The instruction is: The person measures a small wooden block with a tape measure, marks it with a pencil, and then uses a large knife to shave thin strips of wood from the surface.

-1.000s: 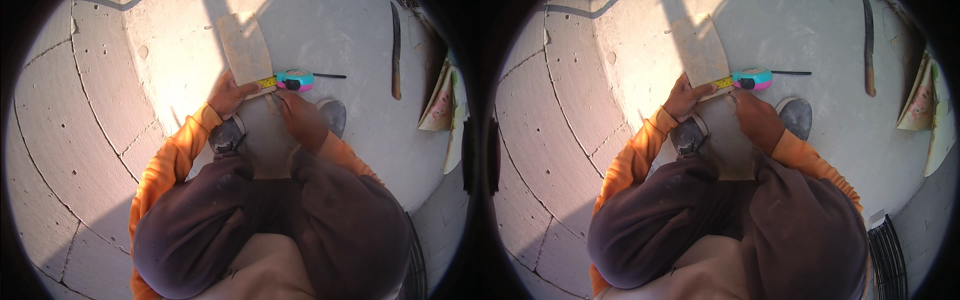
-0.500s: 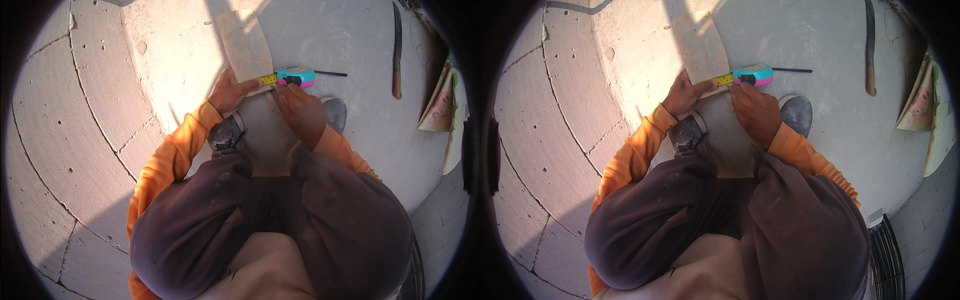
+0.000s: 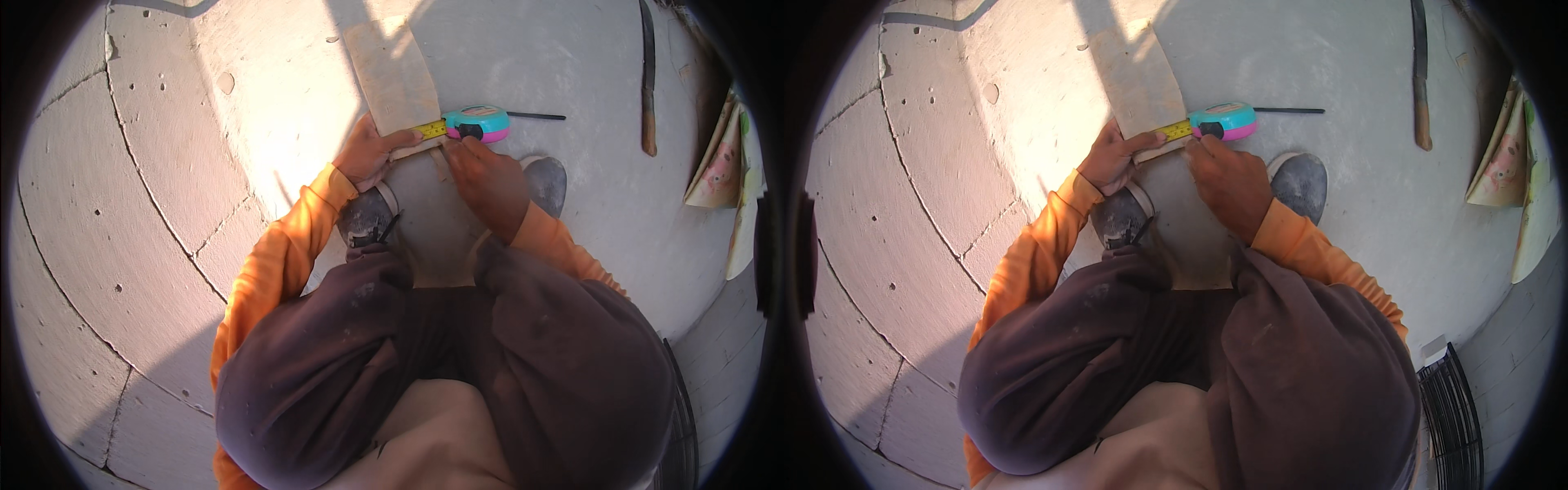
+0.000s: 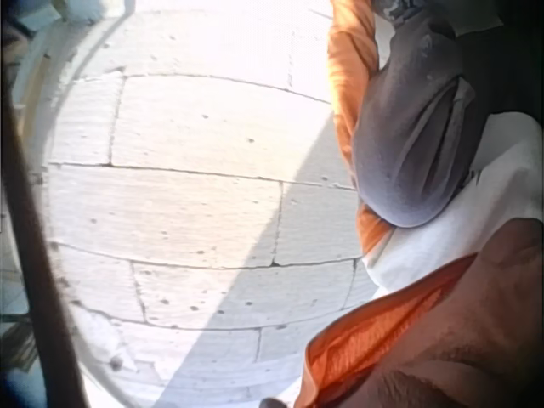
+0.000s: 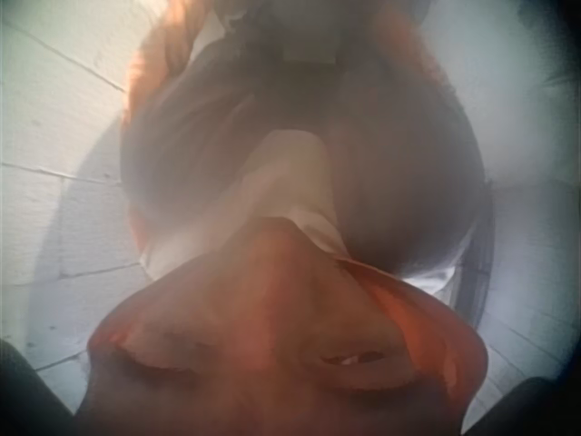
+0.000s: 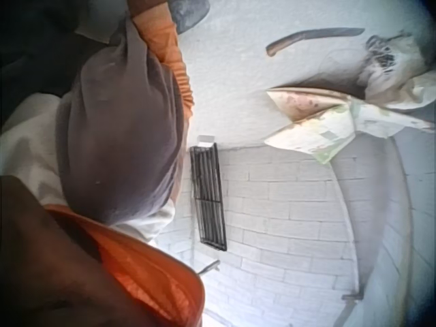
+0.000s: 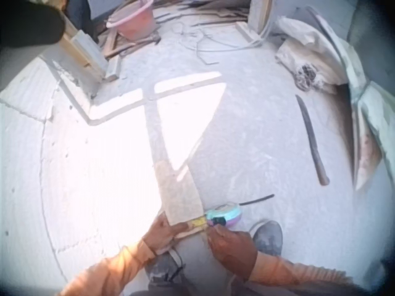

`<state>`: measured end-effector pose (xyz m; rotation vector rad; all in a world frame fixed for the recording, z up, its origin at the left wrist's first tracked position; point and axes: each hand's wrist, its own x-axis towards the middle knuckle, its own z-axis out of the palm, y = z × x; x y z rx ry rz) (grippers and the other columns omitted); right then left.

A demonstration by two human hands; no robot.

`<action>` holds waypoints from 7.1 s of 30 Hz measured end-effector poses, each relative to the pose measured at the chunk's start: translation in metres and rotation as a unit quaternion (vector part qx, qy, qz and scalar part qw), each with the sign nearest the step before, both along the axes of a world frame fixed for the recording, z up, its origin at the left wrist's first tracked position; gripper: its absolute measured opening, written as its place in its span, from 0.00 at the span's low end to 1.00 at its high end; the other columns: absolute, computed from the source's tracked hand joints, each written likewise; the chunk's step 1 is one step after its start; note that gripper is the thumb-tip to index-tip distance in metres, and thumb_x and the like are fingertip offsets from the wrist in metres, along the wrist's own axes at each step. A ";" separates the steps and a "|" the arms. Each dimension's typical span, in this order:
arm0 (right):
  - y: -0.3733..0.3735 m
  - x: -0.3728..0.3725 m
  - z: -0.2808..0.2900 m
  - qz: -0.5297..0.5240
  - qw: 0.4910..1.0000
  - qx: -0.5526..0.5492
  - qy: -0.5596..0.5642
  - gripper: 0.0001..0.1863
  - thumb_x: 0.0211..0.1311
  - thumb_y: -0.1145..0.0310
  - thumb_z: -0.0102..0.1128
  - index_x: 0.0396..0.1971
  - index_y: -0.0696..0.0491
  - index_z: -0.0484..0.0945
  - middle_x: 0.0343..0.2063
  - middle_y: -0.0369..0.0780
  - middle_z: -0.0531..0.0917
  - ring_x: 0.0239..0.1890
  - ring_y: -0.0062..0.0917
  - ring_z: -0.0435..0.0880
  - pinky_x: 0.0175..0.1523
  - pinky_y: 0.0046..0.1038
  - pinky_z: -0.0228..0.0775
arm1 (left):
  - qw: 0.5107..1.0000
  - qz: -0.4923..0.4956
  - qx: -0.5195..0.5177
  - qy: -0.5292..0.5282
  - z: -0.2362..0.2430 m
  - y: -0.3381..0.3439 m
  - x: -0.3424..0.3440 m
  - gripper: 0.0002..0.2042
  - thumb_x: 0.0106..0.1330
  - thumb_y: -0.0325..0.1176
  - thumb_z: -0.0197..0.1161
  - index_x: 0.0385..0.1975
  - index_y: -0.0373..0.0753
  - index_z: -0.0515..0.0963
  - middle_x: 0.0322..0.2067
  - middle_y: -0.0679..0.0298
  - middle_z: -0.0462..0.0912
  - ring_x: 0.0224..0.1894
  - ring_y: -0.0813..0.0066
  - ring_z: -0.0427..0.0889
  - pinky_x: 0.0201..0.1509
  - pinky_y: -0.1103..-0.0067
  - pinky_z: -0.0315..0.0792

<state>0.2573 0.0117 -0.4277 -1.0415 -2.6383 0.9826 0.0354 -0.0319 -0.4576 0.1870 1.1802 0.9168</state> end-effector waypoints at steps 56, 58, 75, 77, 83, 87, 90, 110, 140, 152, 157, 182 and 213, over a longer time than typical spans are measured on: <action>-0.010 -0.003 -0.015 0.036 0.997 -0.056 -0.034 0.04 0.58 0.76 0.56 0.31 0.58 0.78 0.27 0.43 0.81 0.27 0.40 0.85 0.31 0.39 0.79 | 0.999 -0.015 0.030 0.021 -0.016 -0.008 -0.004 0.24 0.63 0.19 0.69 0.60 0.30 0.71 0.55 0.54 0.81 0.57 0.66 0.81 0.64 0.73 0.75; -0.020 0.004 -0.020 0.050 0.994 -0.082 -0.061 0.04 0.59 0.76 0.55 0.32 0.57 0.78 0.26 0.43 0.82 0.26 0.40 0.85 0.30 0.39 0.79 | 0.997 -0.054 0.020 0.045 -0.013 -0.004 -0.009 0.24 0.64 0.19 0.67 0.60 0.30 0.70 0.56 0.53 0.80 0.59 0.65 0.80 0.65 0.72 0.74; -0.014 -0.004 -0.031 -0.028 0.996 -0.042 0.070 0.05 0.68 0.72 0.54 0.34 0.57 0.74 0.24 0.45 0.81 0.24 0.43 0.84 0.27 0.40 0.77 | 0.996 -0.055 0.013 0.064 -0.013 -0.004 -0.004 0.24 0.65 0.20 0.67 0.60 0.29 0.70 0.57 0.53 0.80 0.60 0.66 0.79 0.66 0.72 0.74; -0.014 -0.004 -0.032 -0.024 0.996 -0.041 0.072 0.05 0.68 0.71 0.54 0.34 0.57 0.74 0.24 0.45 0.81 0.24 0.42 0.84 0.27 0.40 0.77 | 0.997 -0.051 0.008 0.063 -0.014 -0.005 -0.004 0.24 0.65 0.20 0.67 0.60 0.29 0.70 0.57 0.53 0.80 0.60 0.66 0.80 0.66 0.72 0.74; -0.015 -0.006 -0.035 -0.015 0.997 -0.025 0.066 0.05 0.68 0.72 0.54 0.36 0.58 0.75 0.24 0.44 0.81 0.24 0.41 0.84 0.27 0.39 0.78 | 0.997 -0.053 0.007 0.057 -0.013 -0.004 -0.004 0.24 0.65 0.20 0.67 0.61 0.29 0.70 0.58 0.52 0.80 0.61 0.65 0.79 0.67 0.72 0.73; -0.015 -0.005 -0.035 -0.015 0.998 -0.022 0.058 0.05 0.67 0.72 0.55 0.37 0.58 0.76 0.25 0.44 0.81 0.24 0.41 0.85 0.27 0.39 0.78 | 0.997 -0.047 0.004 0.052 -0.014 -0.004 -0.003 0.24 0.65 0.20 0.67 0.61 0.29 0.70 0.58 0.52 0.79 0.61 0.65 0.78 0.68 0.72 0.72; -0.013 -0.006 -0.032 -0.015 0.998 -0.027 0.053 0.06 0.67 0.72 0.55 0.38 0.58 0.76 0.25 0.44 0.81 0.24 0.41 0.85 0.28 0.39 0.79 | 0.998 -0.046 0.008 0.051 -0.014 -0.004 -0.003 0.24 0.65 0.19 0.67 0.61 0.29 0.70 0.58 0.52 0.79 0.62 0.65 0.78 0.68 0.71 0.72; -0.012 0.000 -0.027 0.000 0.998 -0.058 0.013 0.05 0.62 0.73 0.55 0.36 0.55 0.77 0.25 0.44 0.82 0.26 0.42 0.85 0.31 0.41 0.79 | 0.995 -0.052 0.007 0.079 -0.014 -0.008 0.004 0.26 0.62 0.22 0.70 0.59 0.28 0.69 0.54 0.52 0.81 0.56 0.64 0.81 0.63 0.71 0.76; 0.065 0.035 -0.029 0.035 0.990 -0.056 0.125 0.23 0.59 0.68 0.70 0.53 0.57 0.76 0.51 0.48 0.82 0.55 0.45 0.80 0.61 0.40 0.74 | 0.996 -0.062 -0.001 0.063 -0.003 -0.002 0.002 0.27 0.65 0.23 0.69 0.62 0.31 0.66 0.58 0.53 0.78 0.58 0.66 0.80 0.64 0.71 0.76; 0.072 0.027 -0.025 0.045 0.989 -0.092 0.103 0.23 0.60 0.67 0.70 0.55 0.56 0.76 0.53 0.48 0.81 0.56 0.45 0.79 0.61 0.40 0.74 | 0.979 -0.087 0.057 0.176 -0.013 -0.014 0.004 0.41 0.55 0.22 0.77 0.66 0.31 0.58 0.59 0.54 0.75 0.64 0.65 0.74 0.69 0.71 0.71; 0.077 0.015 -0.021 0.053 0.987 -0.103 0.114 0.24 0.60 0.69 0.70 0.55 0.57 0.75 0.53 0.47 0.81 0.56 0.44 0.79 0.61 0.39 0.74 | 0.987 -0.056 0.051 0.138 -0.013 -0.015 0.003 0.42 0.56 0.21 0.76 0.67 0.32 0.55 0.59 0.54 0.74 0.63 0.66 0.74 0.68 0.72 0.71; 0.132 -0.058 -0.005 -0.002 0.992 0.028 0.119 0.23 0.62 0.64 0.67 0.53 0.58 0.75 0.47 0.46 0.82 0.51 0.43 0.81 0.55 0.39 0.75 | 0.955 -0.153 0.076 0.242 -0.013 -0.019 0.014 0.43 0.54 0.30 0.77 0.67 0.29 0.56 0.59 0.50 0.74 0.63 0.61 0.74 0.68 0.70 0.68; 0.138 -0.048 -0.018 0.013 0.988 0.027 0.150 0.22 0.64 0.62 0.66 0.54 0.55 0.76 0.50 0.45 0.82 0.53 0.40 0.81 0.57 0.38 0.76 | 0.997 0.026 -0.052 -0.044 0.015 0.071 -0.027 0.37 0.79 0.62 0.32 0.68 0.33 0.62 0.63 0.50 0.73 0.67 0.61 0.73 0.71 0.64 0.70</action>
